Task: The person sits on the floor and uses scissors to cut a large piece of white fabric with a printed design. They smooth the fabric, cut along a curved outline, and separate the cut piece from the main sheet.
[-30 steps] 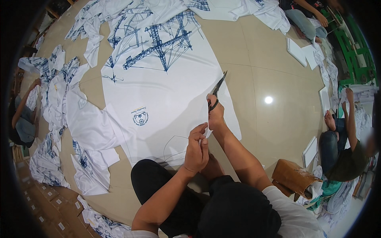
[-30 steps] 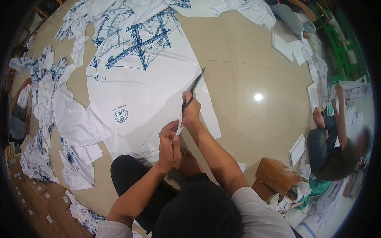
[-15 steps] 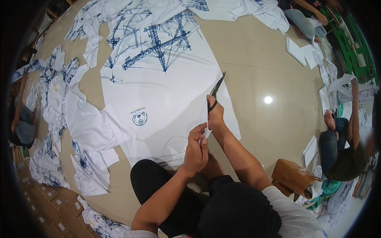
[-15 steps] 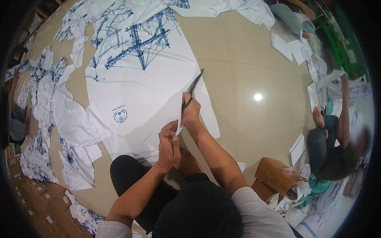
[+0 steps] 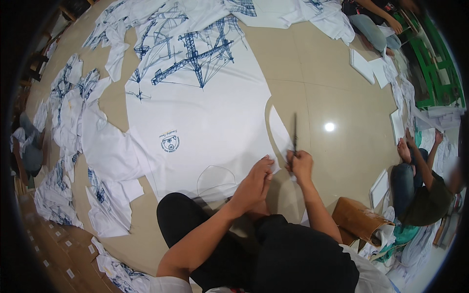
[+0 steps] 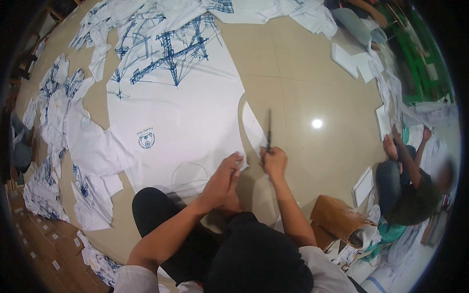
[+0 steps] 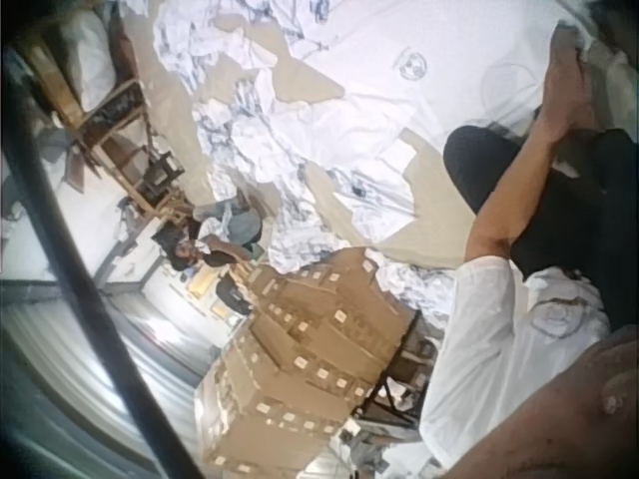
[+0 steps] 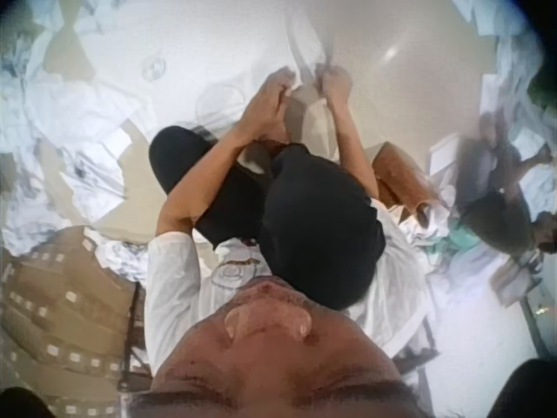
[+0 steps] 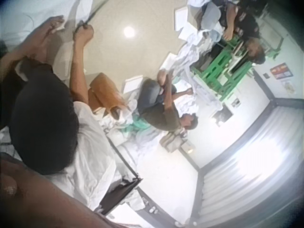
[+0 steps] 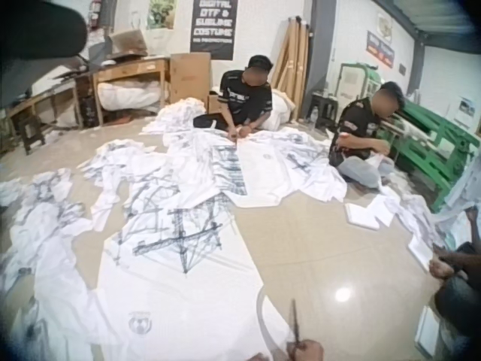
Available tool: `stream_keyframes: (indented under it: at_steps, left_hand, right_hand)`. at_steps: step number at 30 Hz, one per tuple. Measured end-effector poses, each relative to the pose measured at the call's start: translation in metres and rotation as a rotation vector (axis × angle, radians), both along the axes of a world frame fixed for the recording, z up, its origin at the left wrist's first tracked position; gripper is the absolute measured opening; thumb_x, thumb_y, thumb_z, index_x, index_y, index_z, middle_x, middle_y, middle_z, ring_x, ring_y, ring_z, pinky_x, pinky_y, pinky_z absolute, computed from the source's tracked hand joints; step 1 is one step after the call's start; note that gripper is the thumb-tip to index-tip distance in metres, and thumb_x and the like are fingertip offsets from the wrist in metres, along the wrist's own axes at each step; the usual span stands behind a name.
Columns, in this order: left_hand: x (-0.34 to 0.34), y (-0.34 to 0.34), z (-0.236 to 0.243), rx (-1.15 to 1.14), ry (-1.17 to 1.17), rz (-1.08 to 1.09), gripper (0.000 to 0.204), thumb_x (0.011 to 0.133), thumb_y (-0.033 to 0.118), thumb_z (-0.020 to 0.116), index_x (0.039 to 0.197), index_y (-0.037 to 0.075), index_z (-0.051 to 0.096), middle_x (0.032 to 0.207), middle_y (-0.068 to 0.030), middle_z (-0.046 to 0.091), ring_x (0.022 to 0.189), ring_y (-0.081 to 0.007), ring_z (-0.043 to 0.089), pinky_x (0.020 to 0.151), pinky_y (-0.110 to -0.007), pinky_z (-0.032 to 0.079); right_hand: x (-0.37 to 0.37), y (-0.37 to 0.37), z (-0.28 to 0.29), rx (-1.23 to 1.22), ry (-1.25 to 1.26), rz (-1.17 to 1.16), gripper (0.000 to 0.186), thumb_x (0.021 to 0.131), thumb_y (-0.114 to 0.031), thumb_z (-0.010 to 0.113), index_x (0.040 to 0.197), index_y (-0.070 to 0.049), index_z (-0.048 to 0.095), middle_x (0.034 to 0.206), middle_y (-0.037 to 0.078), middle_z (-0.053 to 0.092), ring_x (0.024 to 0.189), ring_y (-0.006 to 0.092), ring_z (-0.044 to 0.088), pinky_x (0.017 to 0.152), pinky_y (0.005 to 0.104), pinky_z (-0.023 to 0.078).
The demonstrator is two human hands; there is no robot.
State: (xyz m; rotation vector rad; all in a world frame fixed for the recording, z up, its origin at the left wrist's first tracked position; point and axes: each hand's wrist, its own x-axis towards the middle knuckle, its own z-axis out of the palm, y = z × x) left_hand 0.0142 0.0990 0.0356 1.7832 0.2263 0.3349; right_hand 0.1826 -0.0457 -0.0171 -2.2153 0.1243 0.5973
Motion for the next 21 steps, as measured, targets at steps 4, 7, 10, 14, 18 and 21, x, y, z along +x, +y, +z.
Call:
stream_keyframes:
  at_steps: [4, 7, 10, 14, 18, 21]
  left_hand:
    - [0.010, -0.034, -0.025, 0.117, 0.044, -0.158, 0.021, 0.104, 0.005, 0.054, 0.123, 0.000, 0.049, 0.132, -0.0213, 0.058, 0.139, -0.0455, 0.049, 0.114, -0.050, 0.043]
    - [0.013, -0.033, -0.028, 0.082, 0.154, -0.256, 0.025, 0.102, 0.004, 0.054, 0.127, 0.000, 0.050, 0.131, -0.0195, 0.059, 0.137, -0.0448, 0.050, 0.114, -0.050, 0.042]
    - [0.015, -0.005, -0.032, -0.010, 0.125, -0.038, 0.032, 0.101, 0.001, 0.053, 0.133, 0.001, 0.051, 0.134, -0.0200, 0.059, 0.139, -0.0416, 0.049, 0.115, -0.048, 0.041]
    - [0.014, 0.052, -0.046, 0.451, 0.288, 0.165, 0.059, 0.102, 0.012, 0.058, 0.156, 0.003, 0.037, 0.161, -0.0248, 0.035, 0.154, -0.0516, 0.022, 0.125, -0.063, 0.019]
    - [0.008, 0.047, -0.062, 0.662, 0.561, 0.127, 0.080, 0.103, 0.036, 0.061, 0.168, 0.009, 0.022, 0.174, -0.0215, 0.012, 0.159, -0.0516, 0.004, 0.124, -0.071, 0.007]
    - [-0.001, 0.033, -0.077, 0.796, 0.541, 0.129, 0.081, 0.104, 0.044, 0.057, 0.169, 0.011, 0.020, 0.175, -0.0223, 0.009, 0.159, -0.0516, 0.004, 0.123, -0.072, 0.005]
  right_hand:
    - [-0.011, -0.101, 0.008, -0.464, -0.316, 0.114, 0.049, 0.087, -0.039, 0.083, 0.075, 0.005, 0.065, 0.070, 0.024, 0.066, 0.069, 0.0429, 0.067, 0.066, 0.0495, 0.052]
    - [-0.029, -0.161, 0.014, -0.598, -0.320, 0.048, 0.051, 0.087, -0.043, 0.083, 0.078, 0.004, 0.066, 0.074, 0.025, 0.067, 0.071, 0.0459, 0.066, 0.069, 0.0508, 0.051]
    - [-0.058, -0.221, 0.007, -0.676, -0.307, -0.015, 0.050, 0.088, -0.043, 0.082, 0.081, 0.004, 0.067, 0.073, 0.022, 0.068, 0.068, 0.0390, 0.068, 0.068, 0.0483, 0.052]
    - [-0.109, -0.219, 0.047, -0.459, -0.160, -0.181, 0.044, 0.090, -0.037, 0.082, 0.083, 0.002, 0.065, 0.070, 0.016, 0.067, 0.064, 0.0239, 0.067, 0.064, 0.0419, 0.052]
    - [-0.137, -0.234, 0.016, -0.394, -0.496, -0.112, 0.037, 0.089, -0.030, 0.084, 0.084, 0.001, 0.065, 0.067, 0.013, 0.064, 0.059, 0.0177, 0.058, 0.060, 0.0372, 0.049]
    - [-0.128, -0.204, 0.012, -0.368, -0.396, 0.014, 0.038, 0.088, -0.029, 0.085, 0.082, 0.001, 0.064, 0.065, 0.012, 0.062, 0.058, 0.0186, 0.054, 0.060, 0.0363, 0.048]
